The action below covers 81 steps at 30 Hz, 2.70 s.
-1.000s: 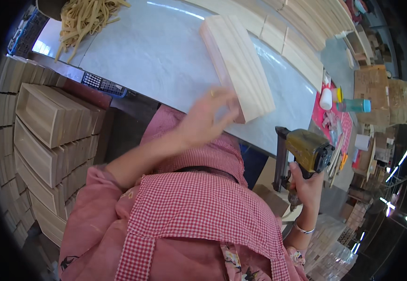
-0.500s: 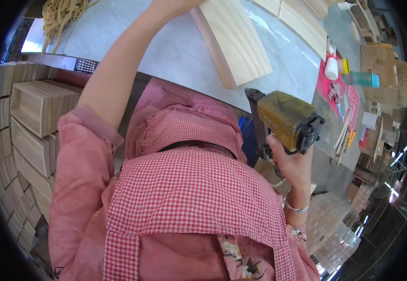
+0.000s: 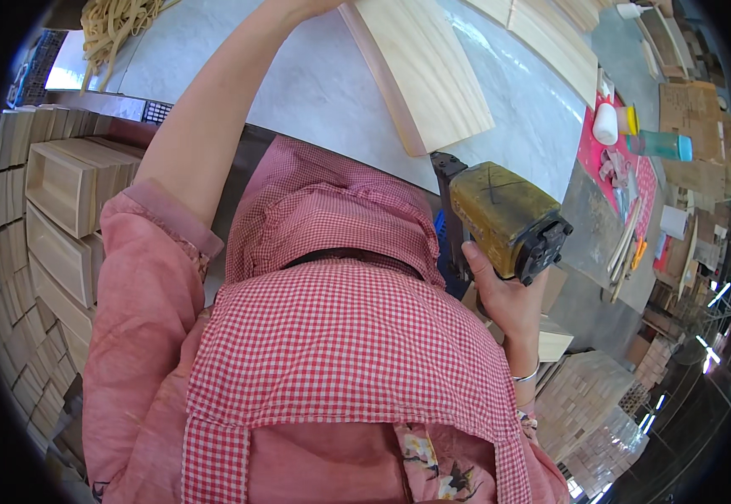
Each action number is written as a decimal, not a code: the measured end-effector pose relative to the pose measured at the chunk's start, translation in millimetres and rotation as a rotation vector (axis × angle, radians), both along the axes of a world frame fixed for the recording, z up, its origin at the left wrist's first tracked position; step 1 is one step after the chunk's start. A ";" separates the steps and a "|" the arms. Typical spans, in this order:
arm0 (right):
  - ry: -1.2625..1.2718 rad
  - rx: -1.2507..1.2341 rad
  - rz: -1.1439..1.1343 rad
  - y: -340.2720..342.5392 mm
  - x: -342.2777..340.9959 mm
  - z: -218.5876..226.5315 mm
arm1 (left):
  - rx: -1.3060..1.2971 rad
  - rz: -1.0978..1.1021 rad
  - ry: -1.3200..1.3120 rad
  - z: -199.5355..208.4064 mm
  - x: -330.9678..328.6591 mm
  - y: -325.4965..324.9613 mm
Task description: Assembling wooden boxes by gluing panels together and securing them with a pneumatic nail gun.
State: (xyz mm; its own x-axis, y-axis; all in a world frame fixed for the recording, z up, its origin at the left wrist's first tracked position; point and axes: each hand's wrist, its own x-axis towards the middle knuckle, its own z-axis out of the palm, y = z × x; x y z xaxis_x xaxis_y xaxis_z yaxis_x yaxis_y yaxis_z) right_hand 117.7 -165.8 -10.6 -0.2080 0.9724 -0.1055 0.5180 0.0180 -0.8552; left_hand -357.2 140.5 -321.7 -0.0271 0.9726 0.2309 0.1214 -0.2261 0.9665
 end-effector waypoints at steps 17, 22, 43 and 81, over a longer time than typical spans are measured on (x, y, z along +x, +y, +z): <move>0.021 -0.223 -0.204 -4.6 21.0 -14.0 | -0.027 -0.108 -0.244 68.9 125.7 -30.3; 0.013 -0.238 -0.178 13.4 32.0 9.7 | -0.197 0.022 0.059 113.6 140.2 -55.7; -0.270 -0.369 -0.058 74.9 12.3 62.4 | -0.548 0.387 0.844 214.0 158.4 -106.6; -0.221 -0.138 -0.427 57.5 58.8 46.5 | 0.320 -0.040 1.127 231.2 312.8 -130.8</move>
